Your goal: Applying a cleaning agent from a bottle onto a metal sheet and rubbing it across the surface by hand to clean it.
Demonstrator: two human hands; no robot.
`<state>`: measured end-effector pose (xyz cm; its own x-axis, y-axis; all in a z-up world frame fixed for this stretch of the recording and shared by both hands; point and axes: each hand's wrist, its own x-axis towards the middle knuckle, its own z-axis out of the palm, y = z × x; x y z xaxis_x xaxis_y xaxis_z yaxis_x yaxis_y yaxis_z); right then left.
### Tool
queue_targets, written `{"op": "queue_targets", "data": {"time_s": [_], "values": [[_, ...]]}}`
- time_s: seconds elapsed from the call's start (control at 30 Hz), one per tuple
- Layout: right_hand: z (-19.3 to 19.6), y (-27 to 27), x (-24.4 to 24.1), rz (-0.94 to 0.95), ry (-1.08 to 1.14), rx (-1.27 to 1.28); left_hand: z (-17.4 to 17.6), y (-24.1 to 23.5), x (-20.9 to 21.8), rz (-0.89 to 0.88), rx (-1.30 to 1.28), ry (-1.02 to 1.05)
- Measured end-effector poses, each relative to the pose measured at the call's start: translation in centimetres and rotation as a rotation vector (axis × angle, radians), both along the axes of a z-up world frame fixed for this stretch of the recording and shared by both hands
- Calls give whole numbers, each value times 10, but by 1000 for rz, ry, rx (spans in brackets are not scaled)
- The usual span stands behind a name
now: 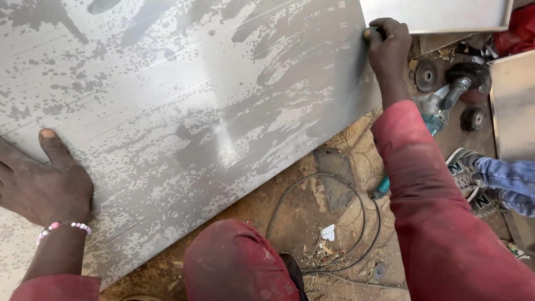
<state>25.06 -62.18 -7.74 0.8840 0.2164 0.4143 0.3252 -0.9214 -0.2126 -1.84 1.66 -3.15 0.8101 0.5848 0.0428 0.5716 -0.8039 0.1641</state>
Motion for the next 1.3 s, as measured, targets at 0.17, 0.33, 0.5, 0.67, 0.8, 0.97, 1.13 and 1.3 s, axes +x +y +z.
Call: {"op": "queue_targets", "data": {"time_s": [0.17,0.33,0.5,0.67,0.8,0.97,1.13,1.3], "values": [[20,0,-119,-95,149,96,44,-17,20,167,-276,82],[-9,-1,-88,-228,23,112,41,-18,16,86,-284,-4],[37,260,-132,-212,302,349,46,-13,15,177,-296,69],[28,408,-164,604,366,292,28,1,3,48,-263,-49],[27,292,-66,130,499,355,39,25,1,-14,-329,34],[11,282,-48,-255,394,251,73,77,7,-259,-399,501],[57,504,-207,281,716,161,65,104,-6,-378,-376,514],[66,461,-218,376,793,108,52,110,-9,-379,-409,477]]}}
